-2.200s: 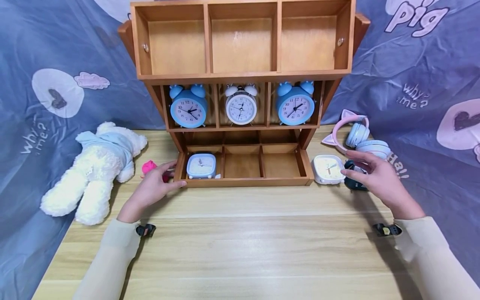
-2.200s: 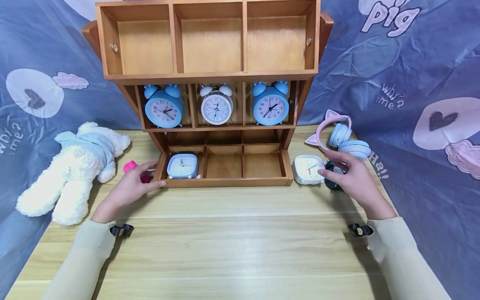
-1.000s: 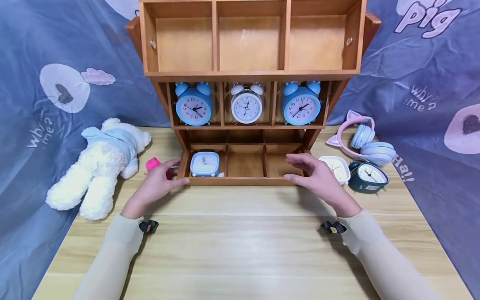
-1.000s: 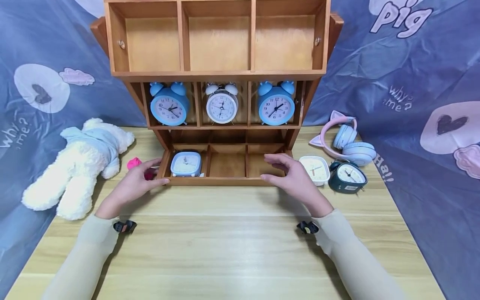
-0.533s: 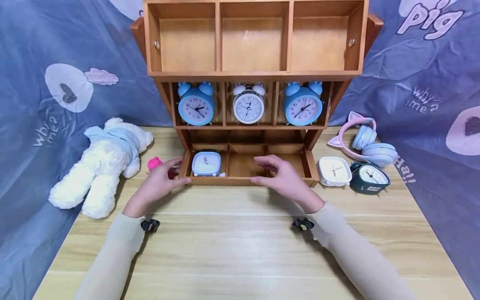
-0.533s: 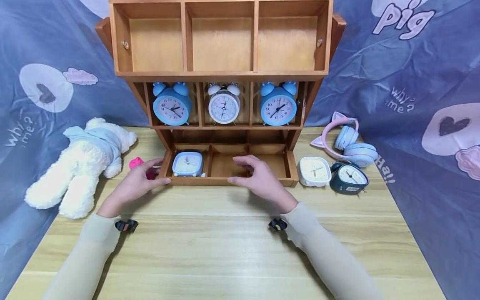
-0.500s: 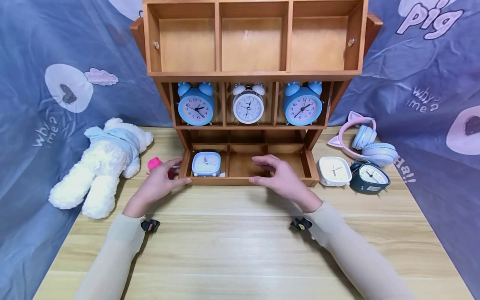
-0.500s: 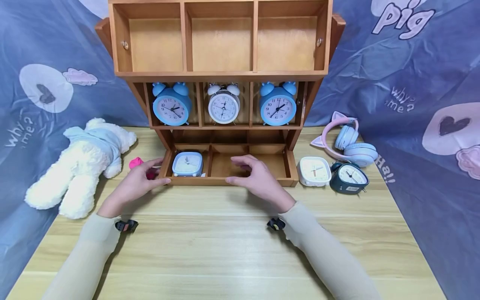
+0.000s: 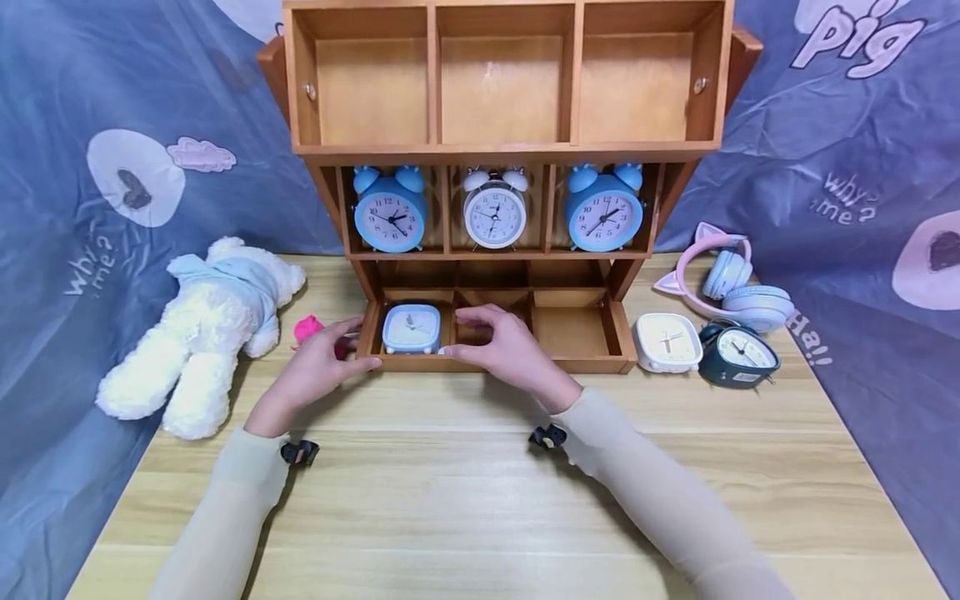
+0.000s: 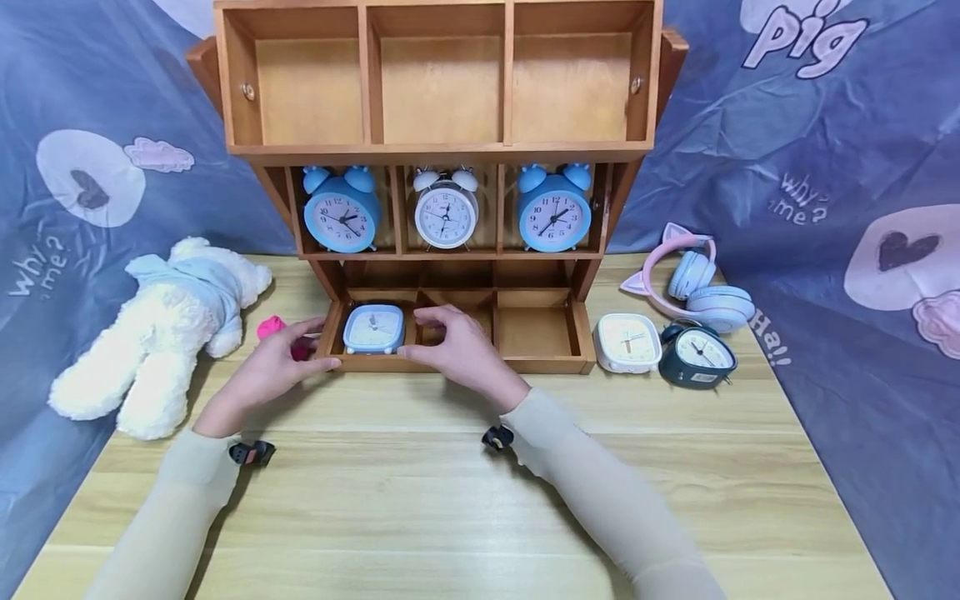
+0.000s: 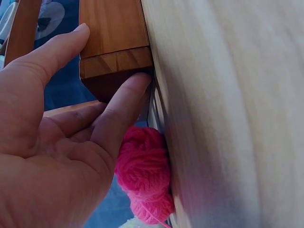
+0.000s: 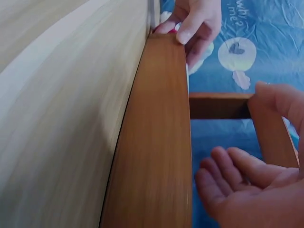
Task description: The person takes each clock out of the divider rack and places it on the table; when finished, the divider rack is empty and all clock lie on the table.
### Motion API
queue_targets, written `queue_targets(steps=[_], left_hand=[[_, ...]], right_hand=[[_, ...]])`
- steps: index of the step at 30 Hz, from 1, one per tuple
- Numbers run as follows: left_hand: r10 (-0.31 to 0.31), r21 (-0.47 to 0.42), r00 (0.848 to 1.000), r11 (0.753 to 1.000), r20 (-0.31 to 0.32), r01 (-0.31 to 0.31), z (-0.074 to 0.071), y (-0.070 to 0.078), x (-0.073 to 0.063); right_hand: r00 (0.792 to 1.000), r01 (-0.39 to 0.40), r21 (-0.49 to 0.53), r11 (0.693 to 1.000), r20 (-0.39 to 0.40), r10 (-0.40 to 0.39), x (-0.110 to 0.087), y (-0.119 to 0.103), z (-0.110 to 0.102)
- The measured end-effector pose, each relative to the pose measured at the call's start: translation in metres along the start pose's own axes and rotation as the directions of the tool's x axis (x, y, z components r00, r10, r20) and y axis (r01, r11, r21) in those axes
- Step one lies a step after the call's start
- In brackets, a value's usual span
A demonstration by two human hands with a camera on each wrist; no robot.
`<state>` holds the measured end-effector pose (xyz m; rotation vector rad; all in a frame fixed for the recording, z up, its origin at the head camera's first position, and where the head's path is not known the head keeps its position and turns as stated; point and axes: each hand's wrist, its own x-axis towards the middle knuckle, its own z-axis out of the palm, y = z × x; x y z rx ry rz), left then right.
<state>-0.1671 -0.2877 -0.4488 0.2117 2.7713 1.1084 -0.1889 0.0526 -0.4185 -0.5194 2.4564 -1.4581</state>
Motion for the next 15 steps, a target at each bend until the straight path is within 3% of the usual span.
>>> queue_targets(steps=[15], left_hand=[[0.014, -0.01, 1.0, 1.0, -0.008, -0.014, 0.0, 0.0, 0.0]], right_hand=[[0.998, -0.023, -0.053, 0.998, -0.06, 0.02, 0.028, -0.021, 0.046]])
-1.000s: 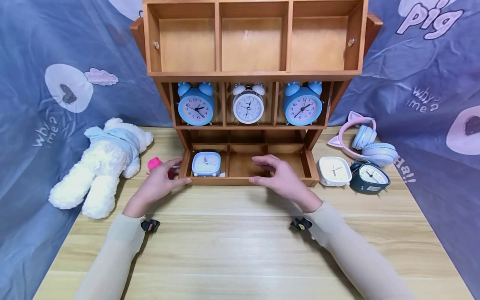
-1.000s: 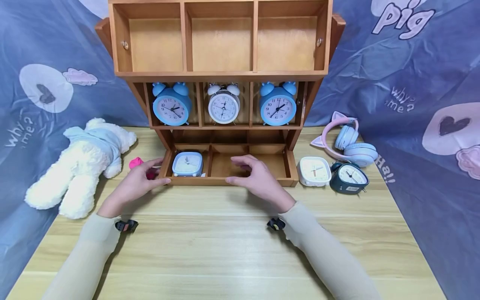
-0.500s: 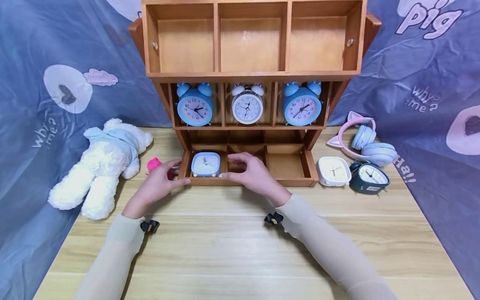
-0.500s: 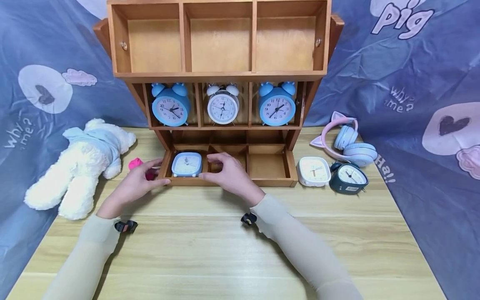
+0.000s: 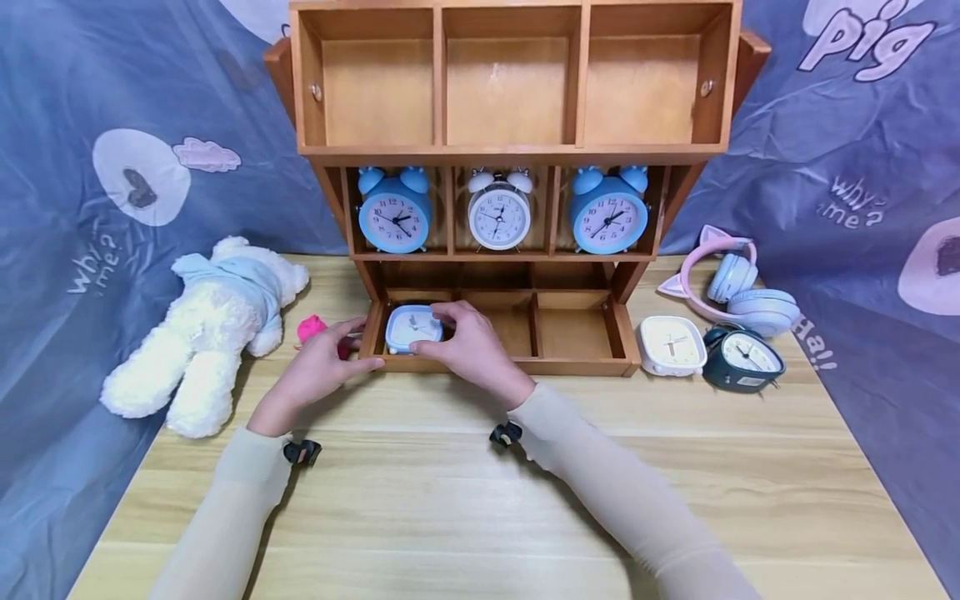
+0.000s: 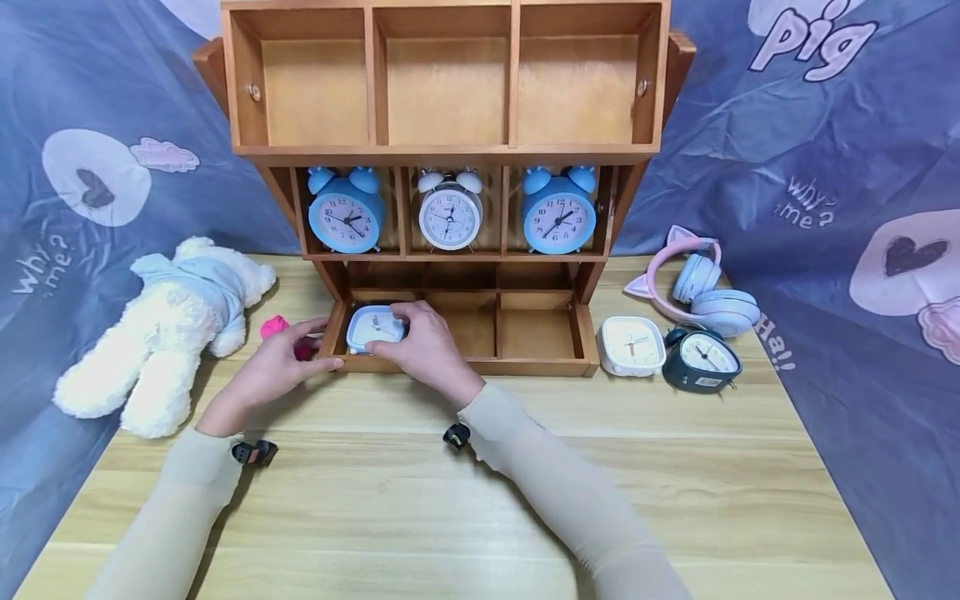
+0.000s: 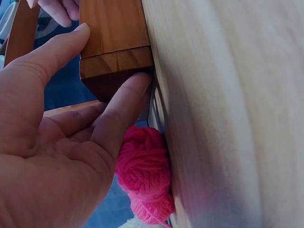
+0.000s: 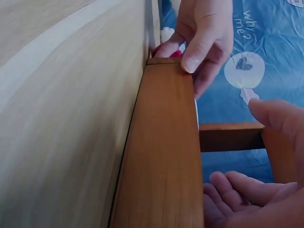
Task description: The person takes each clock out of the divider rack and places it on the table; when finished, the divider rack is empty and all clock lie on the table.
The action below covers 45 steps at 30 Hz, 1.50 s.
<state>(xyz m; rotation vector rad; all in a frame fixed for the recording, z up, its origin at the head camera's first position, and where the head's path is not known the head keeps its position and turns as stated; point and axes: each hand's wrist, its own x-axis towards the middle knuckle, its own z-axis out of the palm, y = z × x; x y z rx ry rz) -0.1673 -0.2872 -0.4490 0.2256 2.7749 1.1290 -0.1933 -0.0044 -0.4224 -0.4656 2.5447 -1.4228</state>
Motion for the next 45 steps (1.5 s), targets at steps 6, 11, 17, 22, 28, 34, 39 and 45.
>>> queue_targets(steps=[6, 11, 17, 22, 28, 34, 39, 45], left_hand=[[0.019, -0.001, 1.0, 1.0, -0.005, -0.019, 0.002, -0.001, 0.0], [0.032, -0.007, 0.999, 0.999, -0.009, -0.032, 0.001, -0.001, 0.0], [0.045, -0.005, 0.999, 0.999, -0.009, -0.045, 0.001, -0.001, 0.002], [0.045, -0.003, 0.999, 0.999, -0.005, -0.045, 0.001, 0.0, 0.002], [0.039, -0.013, 0.999, 0.999, -0.006, -0.039, 0.001, 0.0, 0.001], [0.029, -0.017, 1.0, 0.999, -0.009, -0.03, 0.001, 0.0, -0.001], [0.025, -0.028, 1.0, 0.999, -0.002, -0.025, 0.0, 0.0, -0.001], [0.014, -0.027, 1.0, 1.0, 0.007, -0.014, 0.0, 0.0, 0.0]], right_hand=[[0.999, 0.01, -0.038, 0.999, -0.04, -0.012, 0.006, -0.008, 0.016], [0.997, 0.026, -0.073, 0.997, -0.067, -0.03, 0.012, -0.02, 0.029], [0.994, -0.015, -0.121, 0.993, -0.113, 0.001, 0.02, -0.029, 0.042], [0.989, -0.035, -0.175, 0.984, -0.144, 0.01, 0.025, -0.027, 0.05], [0.987, -0.014, -0.275, 0.961, -0.158, -0.031, 0.029, -0.021, 0.054], [0.987, -0.004, -0.344, 0.939, -0.155, -0.052, 0.039, -0.007, 0.063], [0.989, -0.043, -0.374, 0.926, -0.147, -0.013, 0.035, -0.018, 0.06], [0.993, -0.056, -0.454, 0.889, -0.12, 0.002, 0.039, -0.017, 0.062]])
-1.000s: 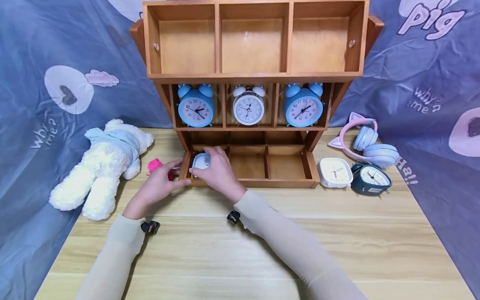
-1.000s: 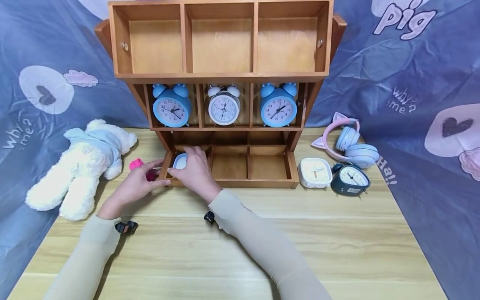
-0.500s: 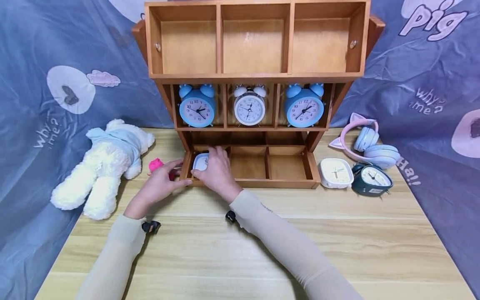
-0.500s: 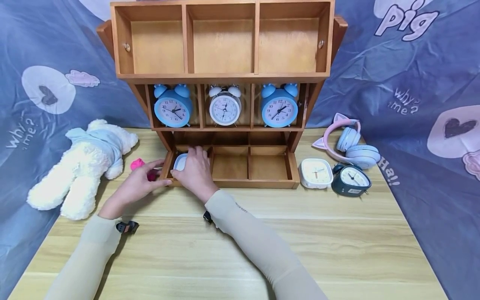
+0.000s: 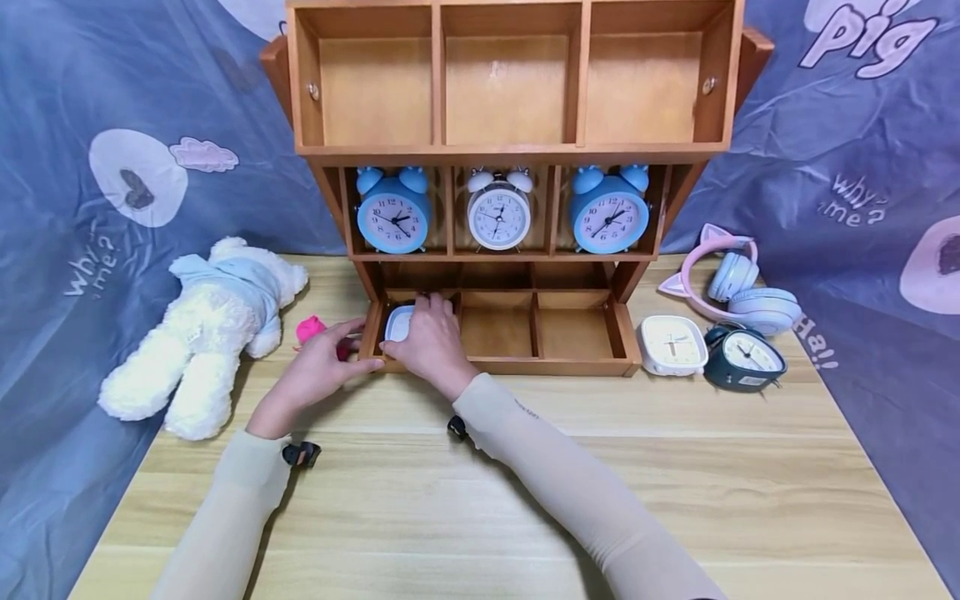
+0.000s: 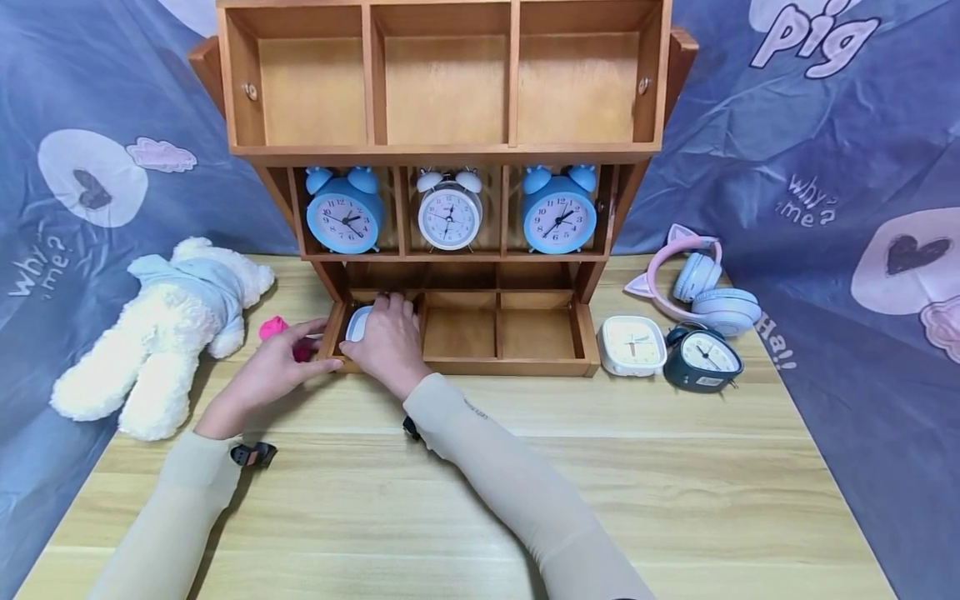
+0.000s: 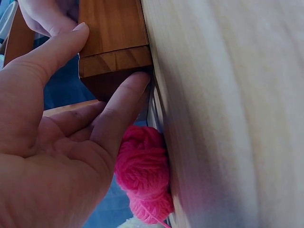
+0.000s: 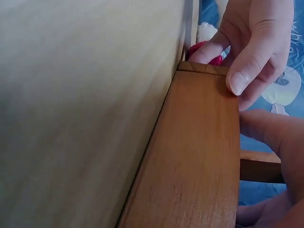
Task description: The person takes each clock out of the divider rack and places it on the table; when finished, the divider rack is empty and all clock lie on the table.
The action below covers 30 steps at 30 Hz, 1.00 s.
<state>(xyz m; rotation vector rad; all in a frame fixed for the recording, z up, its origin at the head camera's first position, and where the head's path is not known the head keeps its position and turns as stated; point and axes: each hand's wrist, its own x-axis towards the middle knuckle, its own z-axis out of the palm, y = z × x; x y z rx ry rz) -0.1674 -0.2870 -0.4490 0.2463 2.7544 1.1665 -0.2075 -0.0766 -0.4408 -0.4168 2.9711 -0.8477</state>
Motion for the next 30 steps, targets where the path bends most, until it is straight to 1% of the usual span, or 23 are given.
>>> queue_targets(steps=[4, 5, 10, 20, 30], left_hand=[[-0.001, 0.005, 1.0, 1.0, -0.001, 0.001, -0.0001, 0.0003, 0.0001], [0.0, 0.005, 1.0, 1.0, -0.001, 0.0, -0.0001, 0.0003, 0.0], [0.005, 0.009, 1.0, 1.0, -0.005, -0.005, 0.0004, 0.0002, -0.0007], [0.015, 0.026, 1.0, 1.0, -0.013, -0.014, 0.0002, -0.0001, -0.0014], [0.018, 0.019, 1.0, 1.0, -0.014, -0.017, 0.0008, -0.0008, -0.0005]], right_hand=[[1.0, -0.001, -0.061, 0.998, 0.029, 0.003, 0.0025, -0.0014, -0.0014], [0.999, -0.01, -0.071, 0.997, 0.051, 0.014, -0.0014, -0.007, -0.0095], [0.997, -0.011, -0.107, 0.994, 0.073, 0.019, 0.0025, -0.0065, -0.0068], [0.999, -0.011, -0.084, 0.996, 0.051, 0.016, 0.003, -0.0056, -0.0037], [0.999, -0.01, -0.063, 0.998, 0.03, 0.012, 0.0028, -0.0048, -0.0029]])
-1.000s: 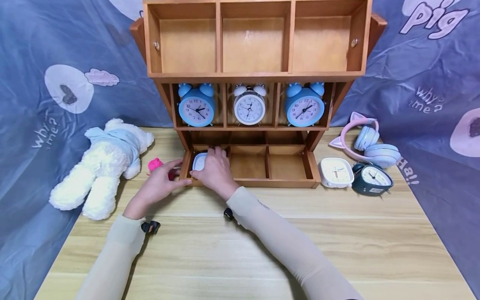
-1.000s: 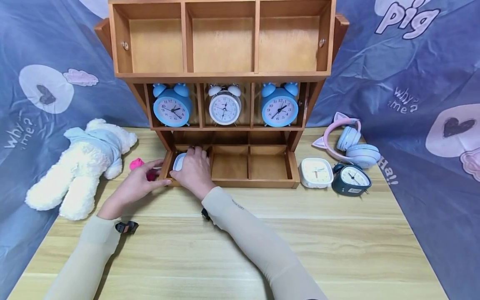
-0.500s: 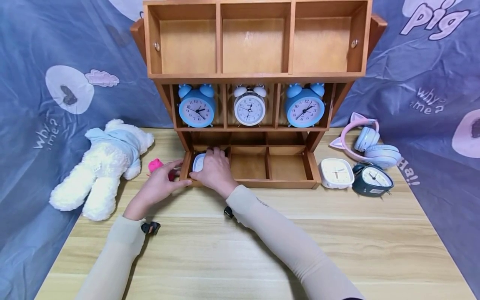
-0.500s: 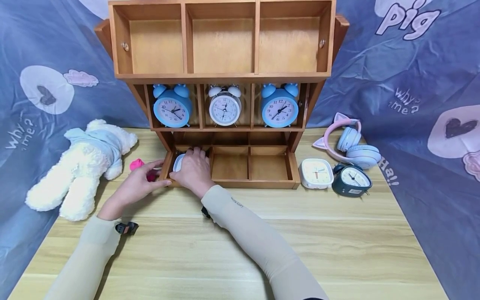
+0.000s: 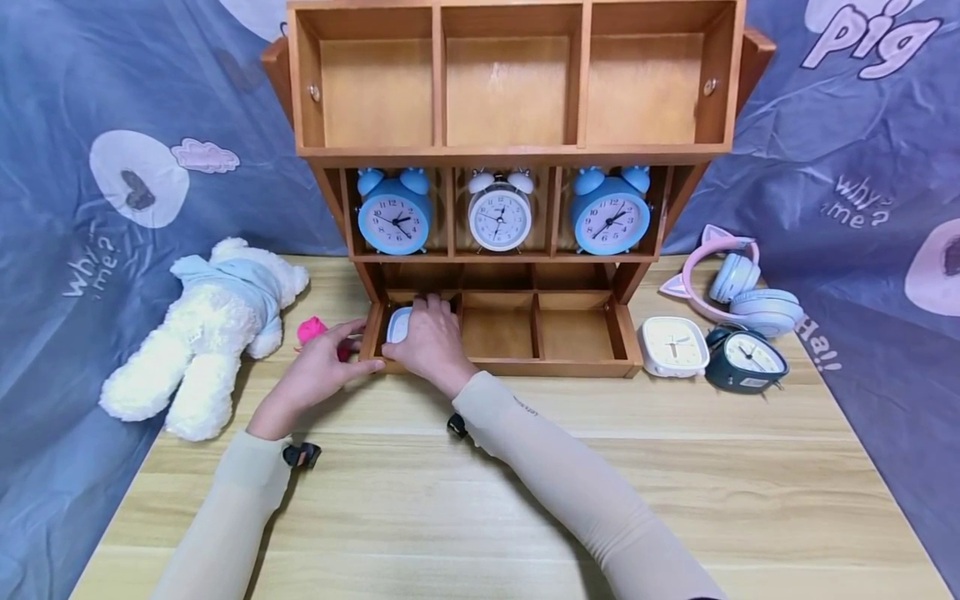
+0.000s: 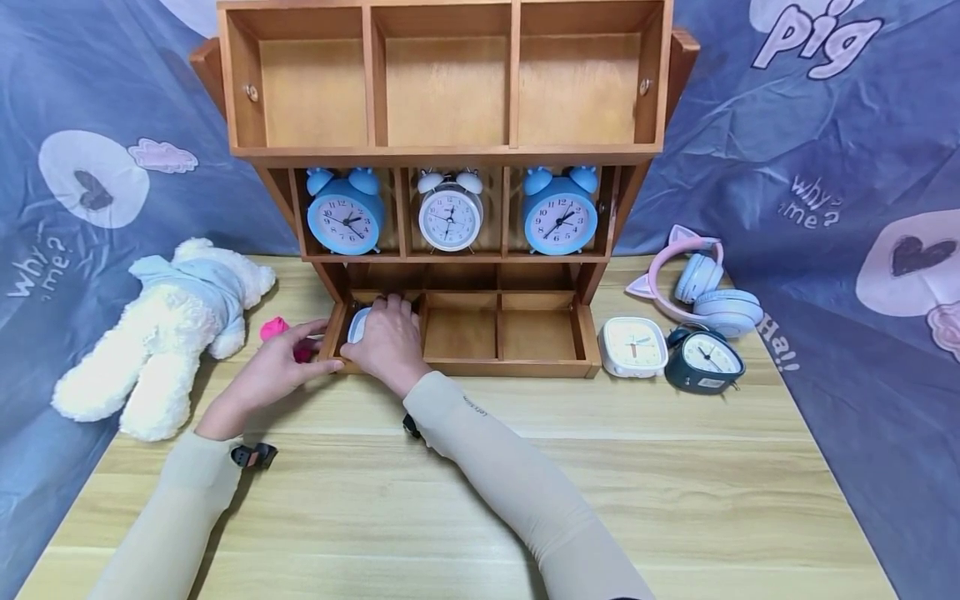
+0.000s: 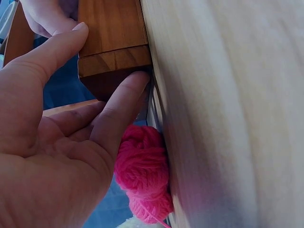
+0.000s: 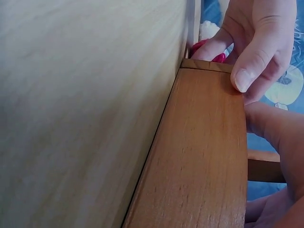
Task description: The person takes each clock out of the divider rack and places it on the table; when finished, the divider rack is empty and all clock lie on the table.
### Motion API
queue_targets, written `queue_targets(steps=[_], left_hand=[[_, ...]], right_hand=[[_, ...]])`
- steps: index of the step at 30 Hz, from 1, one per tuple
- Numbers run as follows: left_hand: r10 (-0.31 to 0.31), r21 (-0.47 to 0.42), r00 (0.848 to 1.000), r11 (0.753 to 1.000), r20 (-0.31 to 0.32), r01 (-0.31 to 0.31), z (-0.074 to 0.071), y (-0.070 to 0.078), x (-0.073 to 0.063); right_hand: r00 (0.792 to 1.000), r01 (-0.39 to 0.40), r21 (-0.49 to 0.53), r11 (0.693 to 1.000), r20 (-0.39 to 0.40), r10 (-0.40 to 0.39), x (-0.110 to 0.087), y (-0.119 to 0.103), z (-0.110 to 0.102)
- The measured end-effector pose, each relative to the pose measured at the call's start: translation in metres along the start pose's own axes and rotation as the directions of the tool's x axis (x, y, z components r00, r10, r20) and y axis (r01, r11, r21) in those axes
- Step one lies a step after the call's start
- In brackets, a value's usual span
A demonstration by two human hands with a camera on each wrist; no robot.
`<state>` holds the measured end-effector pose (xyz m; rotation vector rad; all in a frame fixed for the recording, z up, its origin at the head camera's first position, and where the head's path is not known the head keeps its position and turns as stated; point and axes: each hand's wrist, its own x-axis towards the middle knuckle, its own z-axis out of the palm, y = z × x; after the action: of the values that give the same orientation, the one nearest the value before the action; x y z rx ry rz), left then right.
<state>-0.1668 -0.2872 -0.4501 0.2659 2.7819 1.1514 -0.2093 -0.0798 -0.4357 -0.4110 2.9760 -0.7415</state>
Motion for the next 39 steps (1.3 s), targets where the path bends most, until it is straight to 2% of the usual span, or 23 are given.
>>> queue_targets(steps=[23, 39], left_hand=[[-0.015, -0.012, 1.0, 1.0, 0.006, 0.015, -0.001, 0.002, 0.001], [-0.014, -0.013, 1.0, 1.0, 0.006, 0.014, 0.0, 0.005, -0.001]], right_hand=[[0.99, 0.066, 0.019, 0.998, -0.123, -0.063, -0.006, -0.005, -0.017], [0.982, 0.117, 0.034, 0.993, -0.153, -0.11, -0.016, -0.011, -0.033]])
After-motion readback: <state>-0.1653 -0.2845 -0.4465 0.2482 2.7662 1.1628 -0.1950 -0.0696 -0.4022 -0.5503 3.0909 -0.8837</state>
